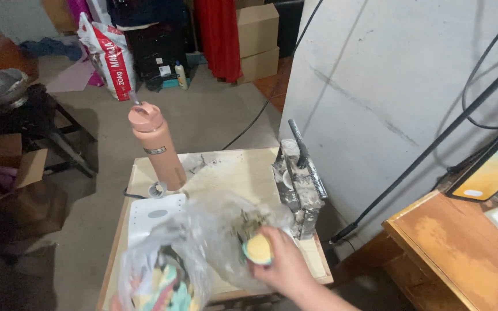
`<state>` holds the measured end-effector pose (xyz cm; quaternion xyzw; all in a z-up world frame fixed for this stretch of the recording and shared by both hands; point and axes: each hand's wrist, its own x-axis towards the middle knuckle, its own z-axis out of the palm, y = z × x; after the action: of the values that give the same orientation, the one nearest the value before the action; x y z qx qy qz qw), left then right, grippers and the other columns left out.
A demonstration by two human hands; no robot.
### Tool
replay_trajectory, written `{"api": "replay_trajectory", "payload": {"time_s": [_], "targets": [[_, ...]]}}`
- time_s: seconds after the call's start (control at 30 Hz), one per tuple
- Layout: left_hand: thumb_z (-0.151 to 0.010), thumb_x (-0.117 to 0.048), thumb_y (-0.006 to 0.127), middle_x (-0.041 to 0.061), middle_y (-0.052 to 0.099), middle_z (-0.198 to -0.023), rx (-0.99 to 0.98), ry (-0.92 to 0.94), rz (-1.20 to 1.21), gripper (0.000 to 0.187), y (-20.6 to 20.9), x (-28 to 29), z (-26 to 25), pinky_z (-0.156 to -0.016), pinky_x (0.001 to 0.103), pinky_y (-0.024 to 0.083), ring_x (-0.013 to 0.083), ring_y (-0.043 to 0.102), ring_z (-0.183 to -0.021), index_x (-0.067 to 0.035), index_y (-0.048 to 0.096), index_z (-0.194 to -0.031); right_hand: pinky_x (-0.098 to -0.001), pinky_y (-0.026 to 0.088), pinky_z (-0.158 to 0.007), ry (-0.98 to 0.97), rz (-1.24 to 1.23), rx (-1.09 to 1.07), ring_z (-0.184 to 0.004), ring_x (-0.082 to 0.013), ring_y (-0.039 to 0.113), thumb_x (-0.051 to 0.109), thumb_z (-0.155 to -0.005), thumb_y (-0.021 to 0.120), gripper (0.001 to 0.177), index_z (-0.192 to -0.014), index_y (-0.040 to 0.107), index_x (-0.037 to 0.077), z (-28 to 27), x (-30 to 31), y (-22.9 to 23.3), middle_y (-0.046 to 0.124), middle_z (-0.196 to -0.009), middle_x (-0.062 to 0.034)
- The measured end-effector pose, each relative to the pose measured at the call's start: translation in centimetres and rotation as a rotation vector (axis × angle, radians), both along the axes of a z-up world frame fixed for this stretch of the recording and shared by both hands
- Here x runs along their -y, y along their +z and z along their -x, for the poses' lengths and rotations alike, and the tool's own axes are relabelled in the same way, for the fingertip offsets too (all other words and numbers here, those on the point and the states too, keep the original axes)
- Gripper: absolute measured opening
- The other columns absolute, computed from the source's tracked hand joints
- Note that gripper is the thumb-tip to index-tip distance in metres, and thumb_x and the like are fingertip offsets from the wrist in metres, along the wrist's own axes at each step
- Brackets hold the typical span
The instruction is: The person is preparing dental models by removing them from packaging, folding labels, and applying a liquid substance to the plaster casts at a laboratory bench.
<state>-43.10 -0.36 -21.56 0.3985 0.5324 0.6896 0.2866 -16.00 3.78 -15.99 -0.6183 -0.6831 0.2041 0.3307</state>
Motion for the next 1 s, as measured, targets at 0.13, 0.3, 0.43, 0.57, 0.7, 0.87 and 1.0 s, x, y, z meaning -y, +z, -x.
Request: {"api": "replay_trajectory", "payload": {"time_s": [0.13,0.3,0.43,0.57,0.7,0.87,1.0], "targets": [[-0.022,-0.016,0.087,0.026,0.050,-0.149,-0.062,-0.046,-0.061,0.146,7.7,-4.0,-1.1,-0.101,0.050,0.053,0.0360,0.060,-0.126,-0.005,0.030,-0.156,-0.0283,0.052,-0.093,-0.085,0.152,-0.187,-0.111,-0.0164,0.074,0.032,-0.068,0.093,0.067,-0.126,0.060,0.024,-2.7,5.2,0.9,0.076,-0.122,0.0006],[-0.053,-0.019,0.093,0.022,0.040,-0.149,-0.568,-0.223,-0.254,0.112,11.0,-10.7,-6.3,-0.126,0.045,0.029,0.0373,0.039,-0.144,0.002,0.037,-0.148,-0.0277,0.060,-0.071,-0.065,0.347,-0.889,-0.078,-0.0147,0.075,-0.011,-0.071,0.096,0.067,-0.120,0.057,0.011,-6.6,12.1,4.3,0.079,-0.091,-0.0108],[-0.054,-0.019,0.093,0.028,0.045,-0.143,-0.648,-0.201,-0.306,0.108,6.3,-14.5,-10.4,-0.119,0.047,0.033,0.0436,0.046,-0.134,0.008,0.040,-0.144,-0.0316,0.072,-0.074,-0.126,0.192,-0.854,-0.081,-0.0157,0.081,-0.011,-0.062,0.104,0.082,-0.124,0.056,0.013,-12.7,18.9,6.6,0.082,-0.095,-0.0107],[-0.053,-0.022,0.090,0.031,0.050,-0.139,-0.770,-0.120,-0.184,0.102,4.2,-15.5,-13.6,-0.113,0.055,0.038,0.0514,0.044,-0.132,0.006,0.051,-0.142,-0.0347,0.057,-0.099,-0.213,-0.266,-0.432,-0.115,-0.0212,0.073,0.015,-0.067,0.101,0.080,-0.133,0.055,0.011,-19.9,23.7,10.9,0.061,-0.140,-0.0098],[-0.056,-0.019,0.090,0.031,0.045,-0.152,-0.945,-0.101,-0.077,0.095,4.0,-14.2,-15.1,-0.108,0.060,0.043,0.0515,0.050,-0.135,0.004,0.058,-0.142,-0.0357,0.048,-0.105,-0.550,-0.453,0.218,-0.120,-0.0252,0.066,0.024,-0.062,0.096,0.086,-0.135,0.053,0.011,-27.3,26.0,13.3,0.066,-0.129,-0.0108],[-0.058,-0.018,0.093,0.032,0.037,-0.163,-0.982,-0.149,0.067,0.095,4.0,-12.7,-15.4,-0.106,0.069,0.040,0.0585,0.042,-0.139,-0.002,0.059,-0.145,-0.0412,0.048,-0.103,-0.691,-0.204,0.288,-0.125,-0.0282,0.063,0.027,-0.062,0.096,0.084,-0.134,0.056,0.013,-30.1,26.5,15.2,0.066,-0.135,-0.0093],[-0.061,-0.019,0.095,0.035,0.027,-0.174,-1.049,0.077,-0.002,0.101,6.0,-8.0,-17.3,-0.119,0.068,0.022,0.0576,0.019,-0.153,0.003,0.061,-0.154,-0.0391,0.053,-0.100,-0.774,0.080,0.115,-0.129,-0.0228,0.065,0.035,-0.069,0.094,0.085,-0.140,0.049,0.020,-30.4,26.6,15.2,0.063,-0.145,-0.0004]]}}
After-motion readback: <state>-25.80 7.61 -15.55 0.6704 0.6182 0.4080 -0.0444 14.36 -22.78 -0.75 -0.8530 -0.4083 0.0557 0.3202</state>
